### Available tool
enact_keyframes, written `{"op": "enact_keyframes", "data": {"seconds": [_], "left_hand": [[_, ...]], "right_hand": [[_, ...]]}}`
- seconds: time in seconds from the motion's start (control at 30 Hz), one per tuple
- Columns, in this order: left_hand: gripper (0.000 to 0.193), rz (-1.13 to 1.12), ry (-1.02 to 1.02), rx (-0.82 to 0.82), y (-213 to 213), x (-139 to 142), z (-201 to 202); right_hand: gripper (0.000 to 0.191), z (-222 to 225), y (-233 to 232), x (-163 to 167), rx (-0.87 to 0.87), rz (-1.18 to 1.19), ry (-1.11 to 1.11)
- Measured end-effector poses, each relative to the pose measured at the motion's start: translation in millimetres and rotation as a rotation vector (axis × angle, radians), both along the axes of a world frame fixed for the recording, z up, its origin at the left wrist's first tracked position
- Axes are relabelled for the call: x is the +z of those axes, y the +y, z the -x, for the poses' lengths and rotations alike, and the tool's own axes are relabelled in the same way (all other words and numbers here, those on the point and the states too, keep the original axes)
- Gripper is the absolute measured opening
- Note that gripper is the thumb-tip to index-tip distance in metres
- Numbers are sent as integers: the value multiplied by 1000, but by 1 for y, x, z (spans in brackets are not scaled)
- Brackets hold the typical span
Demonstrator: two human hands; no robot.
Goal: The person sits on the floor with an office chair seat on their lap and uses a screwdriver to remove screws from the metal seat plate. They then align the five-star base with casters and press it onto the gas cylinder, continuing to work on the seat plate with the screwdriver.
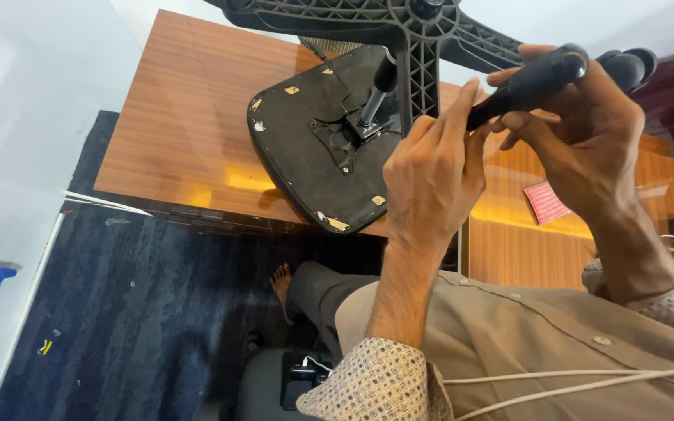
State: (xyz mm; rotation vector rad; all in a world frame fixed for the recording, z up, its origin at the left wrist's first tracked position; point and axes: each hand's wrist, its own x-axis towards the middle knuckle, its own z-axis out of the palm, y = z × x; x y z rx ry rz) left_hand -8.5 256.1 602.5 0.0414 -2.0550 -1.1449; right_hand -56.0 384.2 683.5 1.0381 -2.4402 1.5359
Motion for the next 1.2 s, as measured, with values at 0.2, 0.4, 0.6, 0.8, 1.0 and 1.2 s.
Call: {"op": "enact_keyframes", "data": {"seconds": [0.2,0.4,0.6,0.8,1.0,1.2], "left_hand": [[44,5,9,139,4,8,0],[36,51,-32,174,13,3,2],[44,89,-30,146,10,-1,4],[50,118,-214,236,6,5,0],[53,73,-304,152,-10,6,-2],[41,125,-297,251,-43,7,0]], "right_hand": [[34,13,17,-24,21,-47,136],[36,18,19,-22,81,60,17],[50,8,11,-12,15,29,-22],[29,15,11,-18,18,-38,209],[27,23,23,-24,-81,144,83],[24,37,13,-29,-36,184,160]]}}
